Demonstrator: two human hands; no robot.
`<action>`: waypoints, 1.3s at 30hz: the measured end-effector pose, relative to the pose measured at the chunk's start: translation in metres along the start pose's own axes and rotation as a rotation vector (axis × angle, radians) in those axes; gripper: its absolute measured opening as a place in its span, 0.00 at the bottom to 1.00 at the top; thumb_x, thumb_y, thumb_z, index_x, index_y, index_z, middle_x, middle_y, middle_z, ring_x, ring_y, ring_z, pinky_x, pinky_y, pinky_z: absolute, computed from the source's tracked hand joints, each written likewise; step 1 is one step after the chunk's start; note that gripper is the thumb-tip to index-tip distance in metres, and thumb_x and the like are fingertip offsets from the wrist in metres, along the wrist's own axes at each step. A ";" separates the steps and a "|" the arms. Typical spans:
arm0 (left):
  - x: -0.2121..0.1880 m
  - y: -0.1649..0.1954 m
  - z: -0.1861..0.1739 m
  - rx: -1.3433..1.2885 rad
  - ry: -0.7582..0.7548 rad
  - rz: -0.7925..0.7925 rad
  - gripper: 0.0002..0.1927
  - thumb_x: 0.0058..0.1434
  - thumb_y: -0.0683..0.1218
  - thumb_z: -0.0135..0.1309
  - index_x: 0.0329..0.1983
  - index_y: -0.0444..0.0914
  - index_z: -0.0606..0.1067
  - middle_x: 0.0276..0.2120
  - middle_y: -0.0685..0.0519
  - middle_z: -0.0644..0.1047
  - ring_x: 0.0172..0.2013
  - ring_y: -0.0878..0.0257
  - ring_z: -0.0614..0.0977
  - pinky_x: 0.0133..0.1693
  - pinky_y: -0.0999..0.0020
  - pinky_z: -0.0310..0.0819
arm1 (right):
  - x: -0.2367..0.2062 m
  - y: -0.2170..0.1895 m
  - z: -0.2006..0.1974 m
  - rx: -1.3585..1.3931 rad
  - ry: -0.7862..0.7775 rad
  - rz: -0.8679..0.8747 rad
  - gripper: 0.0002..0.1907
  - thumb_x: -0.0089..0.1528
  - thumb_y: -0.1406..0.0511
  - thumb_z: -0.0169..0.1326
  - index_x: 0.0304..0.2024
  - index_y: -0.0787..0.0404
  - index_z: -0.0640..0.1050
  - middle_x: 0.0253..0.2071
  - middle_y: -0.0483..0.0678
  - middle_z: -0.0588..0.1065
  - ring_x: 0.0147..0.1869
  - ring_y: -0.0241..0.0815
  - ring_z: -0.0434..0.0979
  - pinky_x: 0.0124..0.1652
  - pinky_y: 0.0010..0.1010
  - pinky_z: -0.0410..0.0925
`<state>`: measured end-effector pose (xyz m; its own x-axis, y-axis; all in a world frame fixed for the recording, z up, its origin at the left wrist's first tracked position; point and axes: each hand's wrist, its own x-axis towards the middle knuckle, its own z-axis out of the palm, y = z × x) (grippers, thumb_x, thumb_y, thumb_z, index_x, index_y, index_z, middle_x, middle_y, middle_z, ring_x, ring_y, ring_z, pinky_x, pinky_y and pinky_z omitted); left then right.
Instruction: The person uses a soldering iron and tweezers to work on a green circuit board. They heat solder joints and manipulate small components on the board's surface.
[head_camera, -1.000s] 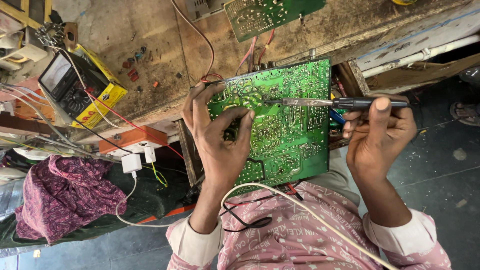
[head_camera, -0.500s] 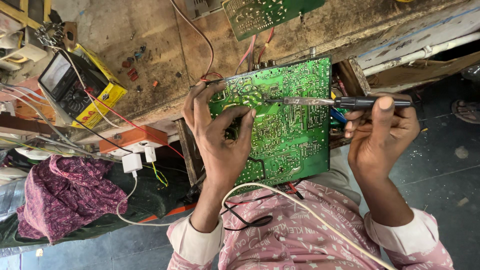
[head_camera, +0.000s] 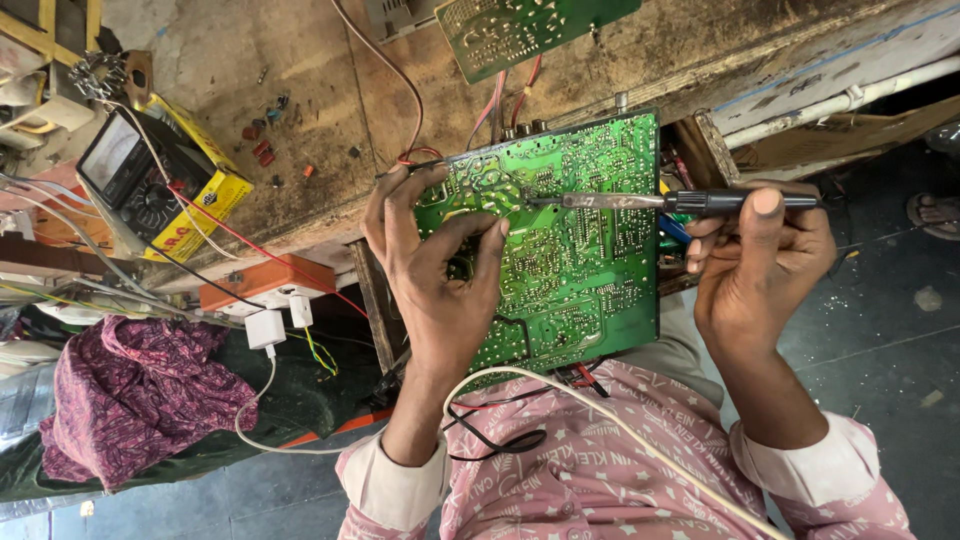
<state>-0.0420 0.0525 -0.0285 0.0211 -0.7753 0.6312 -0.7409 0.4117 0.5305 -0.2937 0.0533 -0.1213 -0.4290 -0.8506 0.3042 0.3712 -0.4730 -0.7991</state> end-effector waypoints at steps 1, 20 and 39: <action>0.000 0.000 0.000 -0.001 -0.002 -0.004 0.05 0.58 0.43 0.69 0.35 0.40 0.83 0.59 0.49 0.73 0.69 0.47 0.64 0.71 0.50 0.54 | 0.000 0.000 0.000 -0.002 0.003 0.003 0.18 0.78 0.58 0.60 0.49 0.67 0.69 0.33 0.57 0.77 0.27 0.41 0.76 0.26 0.25 0.68; 0.000 0.000 0.001 -0.007 -0.009 -0.009 0.05 0.58 0.43 0.69 0.35 0.40 0.83 0.59 0.50 0.73 0.69 0.47 0.64 0.72 0.50 0.53 | -0.003 0.001 -0.005 0.060 -0.056 -0.052 0.11 0.78 0.66 0.55 0.49 0.70 0.70 0.36 0.60 0.76 0.31 0.45 0.77 0.30 0.28 0.70; -0.001 -0.002 0.003 -0.001 -0.017 -0.010 0.05 0.59 0.43 0.69 0.35 0.40 0.83 0.59 0.50 0.73 0.70 0.47 0.63 0.72 0.50 0.53 | -0.004 0.002 -0.004 0.044 -0.068 -0.072 0.10 0.78 0.67 0.54 0.50 0.71 0.71 0.37 0.61 0.77 0.32 0.45 0.78 0.30 0.29 0.72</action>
<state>-0.0423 0.0515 -0.0317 0.0172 -0.7871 0.6165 -0.7404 0.4044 0.5369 -0.2945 0.0563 -0.1259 -0.3993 -0.8272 0.3953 0.3777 -0.5413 -0.7512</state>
